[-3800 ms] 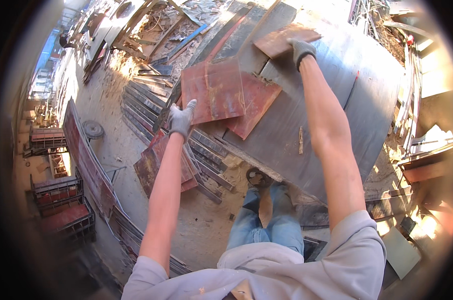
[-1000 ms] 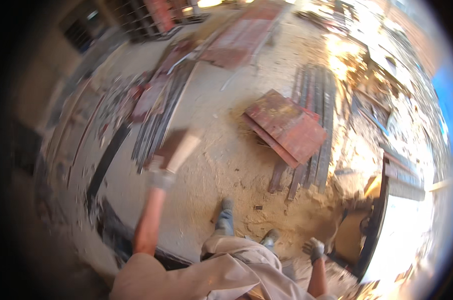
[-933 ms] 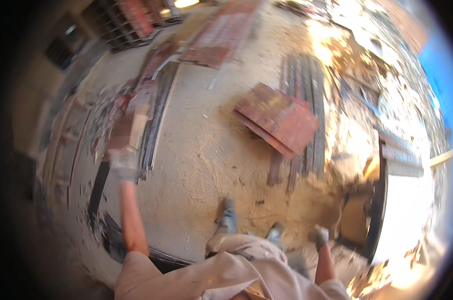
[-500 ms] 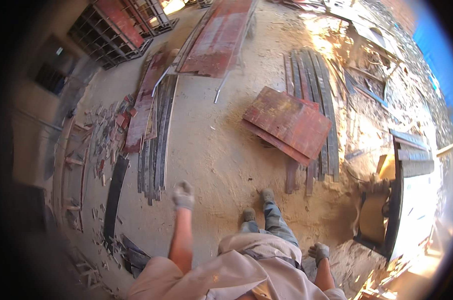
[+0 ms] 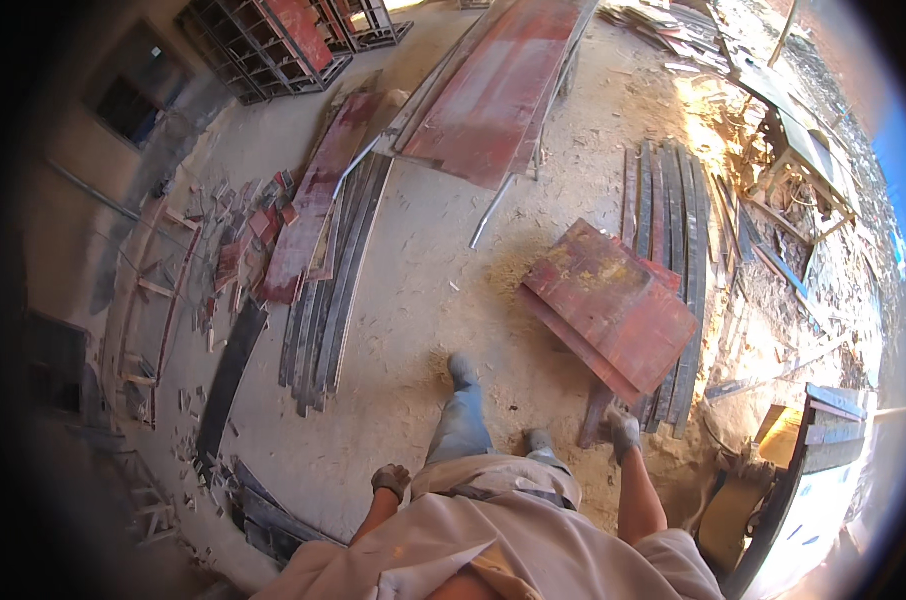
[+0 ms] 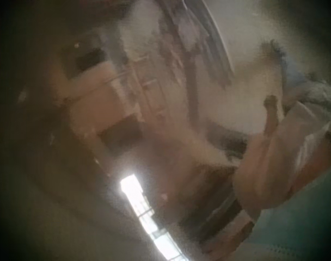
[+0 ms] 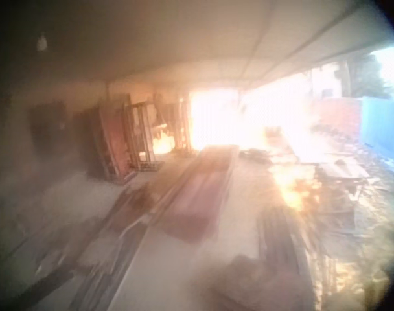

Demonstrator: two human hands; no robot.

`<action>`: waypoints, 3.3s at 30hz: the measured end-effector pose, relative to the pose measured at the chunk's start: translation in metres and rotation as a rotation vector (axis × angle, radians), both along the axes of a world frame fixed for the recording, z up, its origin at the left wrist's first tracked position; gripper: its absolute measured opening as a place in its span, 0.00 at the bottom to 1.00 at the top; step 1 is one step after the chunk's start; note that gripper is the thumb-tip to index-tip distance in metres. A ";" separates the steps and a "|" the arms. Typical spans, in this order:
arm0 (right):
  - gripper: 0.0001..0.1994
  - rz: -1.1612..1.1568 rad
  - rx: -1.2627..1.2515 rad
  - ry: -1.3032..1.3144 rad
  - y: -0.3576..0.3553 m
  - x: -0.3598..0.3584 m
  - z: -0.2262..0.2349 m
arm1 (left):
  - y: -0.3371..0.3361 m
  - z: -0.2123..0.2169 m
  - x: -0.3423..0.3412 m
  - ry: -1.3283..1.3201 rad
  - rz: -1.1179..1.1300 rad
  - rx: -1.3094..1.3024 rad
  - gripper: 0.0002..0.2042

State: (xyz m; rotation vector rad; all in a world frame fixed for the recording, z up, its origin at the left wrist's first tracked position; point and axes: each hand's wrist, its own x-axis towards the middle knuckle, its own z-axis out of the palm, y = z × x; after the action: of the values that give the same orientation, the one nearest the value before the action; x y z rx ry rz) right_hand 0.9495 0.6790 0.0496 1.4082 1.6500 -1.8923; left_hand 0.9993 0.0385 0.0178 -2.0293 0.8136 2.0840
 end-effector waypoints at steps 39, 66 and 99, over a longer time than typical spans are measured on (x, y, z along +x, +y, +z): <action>0.40 0.146 0.478 -0.248 -0.185 -1.054 -0.347 | 0.022 -0.214 -1.385 0.235 -1.686 -0.991 0.43; 0.30 -0.047 0.209 -0.217 -0.154 -1.109 -0.294 | 0.040 -0.324 -1.453 0.278 -1.805 -1.154 0.37; 0.20 0.676 0.853 -0.004 -0.592 -0.827 0.139 | -0.119 -0.149 -0.843 0.297 -1.314 0.056 0.58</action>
State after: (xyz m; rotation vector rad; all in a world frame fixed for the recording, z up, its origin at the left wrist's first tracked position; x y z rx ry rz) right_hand 0.1221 0.0871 0.1887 0.8347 2.6393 -0.8270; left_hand 0.1565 -0.0806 -0.1314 -0.6531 1.5066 1.4867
